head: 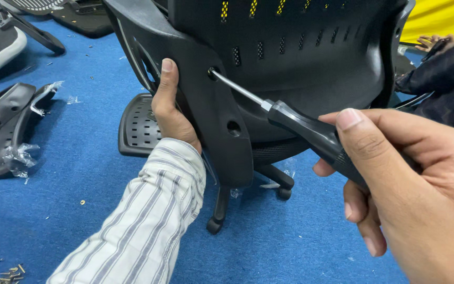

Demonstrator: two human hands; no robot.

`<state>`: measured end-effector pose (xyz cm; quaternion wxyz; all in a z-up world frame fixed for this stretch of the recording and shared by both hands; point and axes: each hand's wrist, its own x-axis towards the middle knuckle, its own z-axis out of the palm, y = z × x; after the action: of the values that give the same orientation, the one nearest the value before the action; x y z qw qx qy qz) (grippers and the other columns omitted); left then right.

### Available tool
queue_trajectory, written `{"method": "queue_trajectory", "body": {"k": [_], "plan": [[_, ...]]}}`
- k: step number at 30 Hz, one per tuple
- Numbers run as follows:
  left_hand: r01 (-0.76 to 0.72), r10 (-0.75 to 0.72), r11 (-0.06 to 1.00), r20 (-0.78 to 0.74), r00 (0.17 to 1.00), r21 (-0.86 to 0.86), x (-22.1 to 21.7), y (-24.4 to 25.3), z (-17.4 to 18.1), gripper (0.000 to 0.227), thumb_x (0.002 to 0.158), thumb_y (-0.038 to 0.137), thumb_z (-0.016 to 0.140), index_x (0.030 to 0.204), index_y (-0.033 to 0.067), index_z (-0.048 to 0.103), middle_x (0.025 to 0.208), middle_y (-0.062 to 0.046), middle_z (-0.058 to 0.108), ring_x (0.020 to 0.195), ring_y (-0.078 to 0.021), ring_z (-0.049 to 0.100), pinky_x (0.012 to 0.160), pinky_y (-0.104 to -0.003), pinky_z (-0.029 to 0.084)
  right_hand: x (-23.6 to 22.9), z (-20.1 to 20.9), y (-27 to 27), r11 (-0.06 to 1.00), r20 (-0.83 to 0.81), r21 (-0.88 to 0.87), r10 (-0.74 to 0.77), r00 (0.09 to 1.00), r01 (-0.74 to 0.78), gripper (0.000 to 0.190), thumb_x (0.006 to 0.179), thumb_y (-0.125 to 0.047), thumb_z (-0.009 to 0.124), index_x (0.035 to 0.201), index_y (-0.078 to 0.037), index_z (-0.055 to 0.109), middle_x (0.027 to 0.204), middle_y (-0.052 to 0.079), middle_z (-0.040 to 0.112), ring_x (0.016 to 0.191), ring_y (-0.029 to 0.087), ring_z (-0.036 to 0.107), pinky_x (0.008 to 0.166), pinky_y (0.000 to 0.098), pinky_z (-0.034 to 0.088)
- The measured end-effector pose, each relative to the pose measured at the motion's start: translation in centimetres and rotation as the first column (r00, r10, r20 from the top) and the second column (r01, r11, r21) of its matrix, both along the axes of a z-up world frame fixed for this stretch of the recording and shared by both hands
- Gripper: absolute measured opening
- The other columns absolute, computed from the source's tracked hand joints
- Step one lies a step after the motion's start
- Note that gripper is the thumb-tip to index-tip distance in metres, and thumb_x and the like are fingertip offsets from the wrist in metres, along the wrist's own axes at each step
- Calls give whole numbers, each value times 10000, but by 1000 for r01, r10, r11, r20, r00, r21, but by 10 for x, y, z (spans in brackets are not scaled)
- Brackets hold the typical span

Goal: The person uses a screwdriver to tighten screws on the back of a black office chair, securing the armrest to the chair frame. The person holds the chair steady with one hand while turning the screwdriver with the other.

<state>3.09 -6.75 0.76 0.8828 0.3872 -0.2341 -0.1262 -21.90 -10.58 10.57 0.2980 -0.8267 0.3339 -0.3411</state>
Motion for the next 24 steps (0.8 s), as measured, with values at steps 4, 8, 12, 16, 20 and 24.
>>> {"method": "queue_trajectory", "body": {"k": [4,8,12,16,20,24], "plan": [[12,-12,1000,7,1000,-4,0,1,0,815,875,626,539,1175,-125,642,939,-237,735,796,-279,792,671,-331,698,3,0,2,1000,24,-1,-1,1000,1,358,1044,-251,520,1123,-7,770,720,135,676,331,132,583,219,270,420],[-11,11,1000,-1,1000,3,-1,0,1,812,864,618,531,1193,-119,623,958,-242,736,812,-279,804,688,-329,707,5,1,2,999,50,53,-12,999,9,319,1071,-257,540,1125,-17,743,734,146,680,373,142,601,200,264,436],[-12,12,1000,-21,1000,11,-2,0,3,803,862,612,526,1189,-115,620,953,-244,738,798,-283,807,674,-330,710,7,2,-1,988,13,134,-74,997,71,328,1045,-280,541,1071,-22,741,700,146,680,362,143,583,188,277,430],[7,-7,1000,-28,1000,-3,-5,1,4,790,881,605,524,1197,-111,627,964,-238,733,807,-279,796,674,-325,704,5,0,-1,995,45,93,35,998,-39,342,1066,-302,521,1105,-50,749,675,105,686,316,106,513,208,245,380],[-20,20,999,-5,1000,39,-4,1,5,782,879,615,508,1174,-97,642,936,-225,741,788,-264,802,658,-310,706,4,2,-2,989,-57,151,1,998,7,336,1064,-338,534,1102,-96,764,607,111,601,329,129,465,226,278,373],[3,-2,1000,-19,1000,23,-2,1,4,776,880,613,518,1174,-93,644,951,-222,741,794,-261,799,669,-309,703,5,2,2,981,-7,194,-12,1000,13,287,1023,-323,585,1035,-90,753,536,60,625,360,99,503,268,265,371]]}}
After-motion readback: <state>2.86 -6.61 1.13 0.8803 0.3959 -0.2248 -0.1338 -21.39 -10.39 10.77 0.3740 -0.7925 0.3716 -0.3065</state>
